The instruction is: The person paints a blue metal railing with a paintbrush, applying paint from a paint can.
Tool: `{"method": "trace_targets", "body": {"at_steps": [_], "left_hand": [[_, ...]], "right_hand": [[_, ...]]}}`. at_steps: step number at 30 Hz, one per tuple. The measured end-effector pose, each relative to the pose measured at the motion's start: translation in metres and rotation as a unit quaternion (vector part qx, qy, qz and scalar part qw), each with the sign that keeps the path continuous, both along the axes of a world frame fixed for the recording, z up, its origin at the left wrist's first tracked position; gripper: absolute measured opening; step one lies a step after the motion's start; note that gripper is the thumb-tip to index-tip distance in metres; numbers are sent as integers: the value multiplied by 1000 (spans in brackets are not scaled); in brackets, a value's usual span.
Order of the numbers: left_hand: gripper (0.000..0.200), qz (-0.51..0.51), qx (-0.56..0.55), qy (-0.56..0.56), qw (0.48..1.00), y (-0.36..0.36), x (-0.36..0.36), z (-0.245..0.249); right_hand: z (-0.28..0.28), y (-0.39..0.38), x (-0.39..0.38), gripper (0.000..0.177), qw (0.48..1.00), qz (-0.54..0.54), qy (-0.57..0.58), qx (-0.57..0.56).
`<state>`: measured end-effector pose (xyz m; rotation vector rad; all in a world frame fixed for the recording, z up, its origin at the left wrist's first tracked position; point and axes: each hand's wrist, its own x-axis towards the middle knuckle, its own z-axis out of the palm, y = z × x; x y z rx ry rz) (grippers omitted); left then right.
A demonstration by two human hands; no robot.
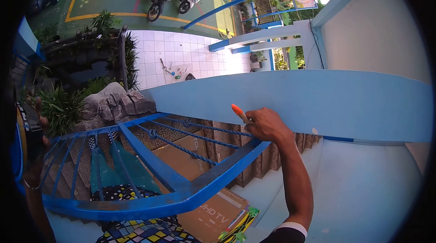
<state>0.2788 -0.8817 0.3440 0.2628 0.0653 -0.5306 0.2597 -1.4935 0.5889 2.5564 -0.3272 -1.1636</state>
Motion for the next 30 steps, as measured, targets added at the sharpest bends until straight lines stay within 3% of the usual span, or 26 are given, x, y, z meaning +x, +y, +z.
{"method": "trace_targets", "body": {"at_steps": [6, 9, 12, 19, 23, 26, 30], "left_hand": [[81, 0, 0, 2, 1000, -1, -3, -2], [82, -2, 0, 3, 1000, -1, -2, -2], [82, -4, 1, 2, 1000, 0, 0, -5], [86, 9, 28, 21, 999, 10, -4, -7], [87, 5, 16, 21, 1000, 11, 0, -6], [87, 3, 13, 21, 1000, 11, 1, -5], [87, -1, 10, 23, 1000, 12, 5, -2]], "right_hand": [[18, 34, 6, 30, 981, -122, -7, 153], [25, 39, 3, 27, 923, -213, -134, 291], [29, 31, 19, 29, 969, -147, -151, 130], [0, 3, 5, 30, 998, -40, -30, -39], [-1, 17, 7, 32, 998, -52, 23, 6], [6, 25, 6, 32, 973, -149, -37, 171], [20, 28, 10, 32, 903, -289, -188, 257]]}}
